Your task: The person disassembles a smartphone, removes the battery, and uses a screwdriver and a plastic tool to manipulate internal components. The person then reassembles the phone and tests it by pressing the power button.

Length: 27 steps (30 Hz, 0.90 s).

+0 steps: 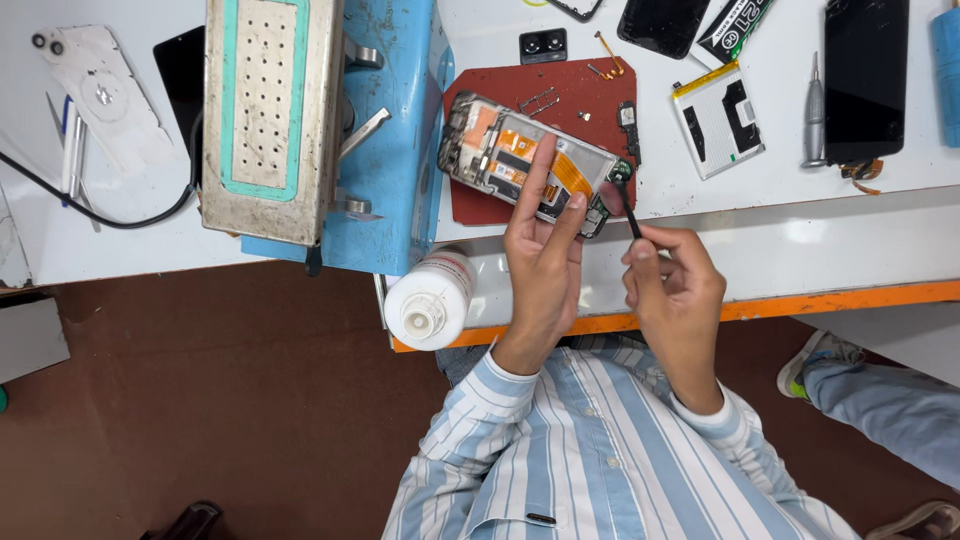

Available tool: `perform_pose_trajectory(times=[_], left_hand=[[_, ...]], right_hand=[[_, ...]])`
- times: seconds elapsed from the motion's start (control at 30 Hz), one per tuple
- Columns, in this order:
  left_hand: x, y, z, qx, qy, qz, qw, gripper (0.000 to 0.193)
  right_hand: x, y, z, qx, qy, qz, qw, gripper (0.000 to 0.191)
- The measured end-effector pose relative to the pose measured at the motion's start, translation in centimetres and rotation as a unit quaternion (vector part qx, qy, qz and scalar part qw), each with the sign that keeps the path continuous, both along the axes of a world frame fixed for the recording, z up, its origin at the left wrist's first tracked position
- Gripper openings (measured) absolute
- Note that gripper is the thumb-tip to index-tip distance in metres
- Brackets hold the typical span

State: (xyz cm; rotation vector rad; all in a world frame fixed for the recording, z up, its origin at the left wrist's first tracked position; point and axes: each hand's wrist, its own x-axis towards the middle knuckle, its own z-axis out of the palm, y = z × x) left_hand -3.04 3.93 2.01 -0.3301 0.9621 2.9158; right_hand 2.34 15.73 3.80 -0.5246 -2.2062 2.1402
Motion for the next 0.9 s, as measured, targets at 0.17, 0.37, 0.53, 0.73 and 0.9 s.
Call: perform_pose_trajectory(times=[0.17,0.37,0.53,0.73,0.9], left_hand=[[0.1,0.9,-0.4,0.059,-0.004,0.05,0.997,0.057],[-0.6,1.4,-1.1,0.054,-0.018,0.057,0.997,0.061],[-0.9,1.5,-0.8,0.095,-0.034,0.034,0.994,0.065],[-1.0,1.9,-0.1,0.116,-0.014,0.035,0.993,0.075],[-1.0,2.1,0.4,0.111,-0.009,0.043,0.993,0.079]], right_hand=[[1.1,-0.4,-0.2,-0.024,0.002,-0.003,1.0,0.03],[0.8,-0.5,-0.7,-0.051,0.007,-0.01,0.999,0.032],[0.7,-1.0,-0.1,-0.019,0.019,-0.02,0.999,0.032],[0.8,-1.9,0.6,0.054,0.082,-0.025,0.995,0.027],[1.5,-2.2,0.5,0.09,0.059,-0.039,0.993,0.024]])
